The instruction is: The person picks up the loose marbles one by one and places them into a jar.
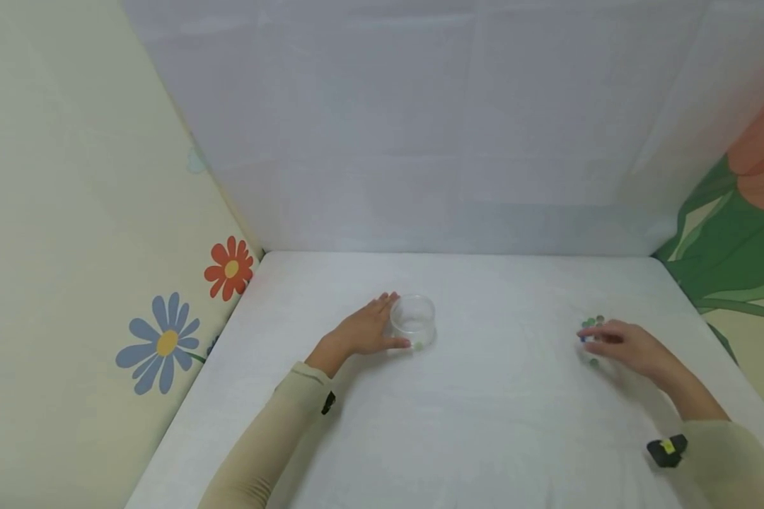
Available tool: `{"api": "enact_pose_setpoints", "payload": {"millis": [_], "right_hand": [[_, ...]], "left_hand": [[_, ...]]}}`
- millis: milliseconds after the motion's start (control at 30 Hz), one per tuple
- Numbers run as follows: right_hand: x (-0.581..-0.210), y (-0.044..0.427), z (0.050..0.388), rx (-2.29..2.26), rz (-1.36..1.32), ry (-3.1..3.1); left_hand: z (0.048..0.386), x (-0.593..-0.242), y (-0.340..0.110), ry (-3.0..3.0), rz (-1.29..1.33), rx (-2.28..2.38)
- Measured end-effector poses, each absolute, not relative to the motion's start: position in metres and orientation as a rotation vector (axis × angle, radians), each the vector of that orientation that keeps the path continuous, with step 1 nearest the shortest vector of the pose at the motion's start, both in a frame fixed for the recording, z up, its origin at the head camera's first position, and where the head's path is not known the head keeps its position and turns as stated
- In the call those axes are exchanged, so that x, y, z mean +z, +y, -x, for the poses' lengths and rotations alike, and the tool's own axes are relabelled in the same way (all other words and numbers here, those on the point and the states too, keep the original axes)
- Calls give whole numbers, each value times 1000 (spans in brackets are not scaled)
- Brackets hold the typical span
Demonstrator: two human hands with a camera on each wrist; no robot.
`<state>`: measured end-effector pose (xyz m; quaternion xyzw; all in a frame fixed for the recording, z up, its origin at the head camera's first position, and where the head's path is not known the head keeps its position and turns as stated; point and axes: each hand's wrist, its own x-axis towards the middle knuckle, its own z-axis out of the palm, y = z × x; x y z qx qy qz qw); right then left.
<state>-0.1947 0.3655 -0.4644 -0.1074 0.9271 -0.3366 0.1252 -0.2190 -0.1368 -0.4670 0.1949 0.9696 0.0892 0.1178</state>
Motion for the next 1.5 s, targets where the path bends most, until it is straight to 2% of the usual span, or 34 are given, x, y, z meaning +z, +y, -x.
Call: {"api": "enact_pose_setpoints", "payload": {"millis": [833,1367,1500], "right_hand": [[-450,316,193,-1211,123,2727],[-448,279,194,-1277,201,2740],[-451,270,196,-1278,152,2768]], "left_hand": [[219,-465,-137,2838,-574,245],[218,-462,-136,2831,-575,274],[218,-463,-136,2831,-569,267]]}}
